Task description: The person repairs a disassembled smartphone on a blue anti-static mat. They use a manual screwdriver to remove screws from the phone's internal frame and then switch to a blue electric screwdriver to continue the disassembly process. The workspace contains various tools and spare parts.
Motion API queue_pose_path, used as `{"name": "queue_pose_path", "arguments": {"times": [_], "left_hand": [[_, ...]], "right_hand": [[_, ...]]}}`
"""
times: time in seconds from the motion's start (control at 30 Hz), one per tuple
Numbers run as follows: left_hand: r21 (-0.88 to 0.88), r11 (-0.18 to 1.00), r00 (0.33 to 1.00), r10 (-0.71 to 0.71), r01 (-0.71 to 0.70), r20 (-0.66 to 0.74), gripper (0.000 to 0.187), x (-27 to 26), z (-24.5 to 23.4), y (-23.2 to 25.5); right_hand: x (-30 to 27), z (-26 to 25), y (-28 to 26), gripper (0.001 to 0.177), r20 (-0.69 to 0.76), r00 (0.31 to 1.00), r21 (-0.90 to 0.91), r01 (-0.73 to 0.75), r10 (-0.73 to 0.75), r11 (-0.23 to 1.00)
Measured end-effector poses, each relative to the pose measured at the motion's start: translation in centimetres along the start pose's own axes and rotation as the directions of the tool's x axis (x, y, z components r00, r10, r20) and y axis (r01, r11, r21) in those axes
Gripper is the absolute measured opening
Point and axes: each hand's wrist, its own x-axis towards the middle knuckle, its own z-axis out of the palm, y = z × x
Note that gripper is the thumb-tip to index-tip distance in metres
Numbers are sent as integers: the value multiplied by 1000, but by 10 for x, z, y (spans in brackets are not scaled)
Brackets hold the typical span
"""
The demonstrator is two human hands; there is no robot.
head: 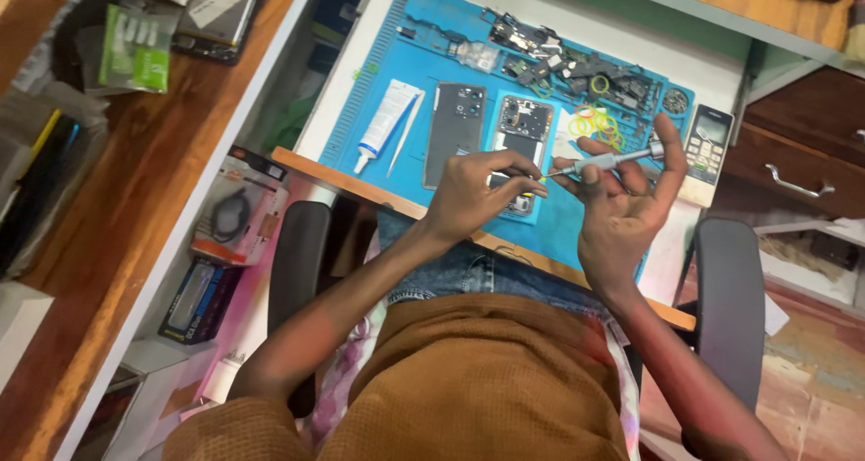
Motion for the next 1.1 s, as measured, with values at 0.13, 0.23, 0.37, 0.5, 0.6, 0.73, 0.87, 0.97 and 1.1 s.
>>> {"name": "queue_pose_path", "arguments": {"times": [0.13, 0.23, 0.37, 0.5, 0.6, 0.73, 0.87, 0.97, 1.1], "left_hand": [[-44, 999, 1000, -21, 21, 19, 13, 0, 0, 0], [-40, 999, 1000, 6, -5, 20, 13, 0, 0, 1], [-45, 999, 999, -2, 3, 34, 12, 0, 0, 1], [-47, 999, 999, -16, 18, 47, 13, 0, -1, 0], [9, 1000, 999, 11, -11, 41, 12, 2, -4, 0], [-20, 1000, 999, -15, 16, 50, 12, 6, -10, -3], [7, 1000, 998, -24, 23, 60, 13, 6, -12, -3], [22, 1000, 997, -20, 18, 79, 13, 5, -9, -6], [144, 988, 992, 38, -55, 120, 11, 6, -13, -17]], "right_hand": [[2, -1, 2, 69, 12, 1000, -15, 2, -2, 1000], [2, -2, 2, 69, 21, 1000, -33, 0, 1, 999], [3, -1, 3, 68, 32, 999, -37, -8, 9, 999], [5, -1, -1, 68, 36, 999, -66, -19, 21, 998], [6, 0, -9, 70, -7, 998, -20, -61, 61, 998], [11, -1, -16, 76, -69, 983, 44, -166, 169, 985], [10, -2, -17, 77, -108, 965, 12, -238, 238, 971], [4, -6, -10, 75, -157, 949, -5, -277, 272, 961], [-1, -9, 7, 71, -115, 963, -29, -249, 245, 968]]}}
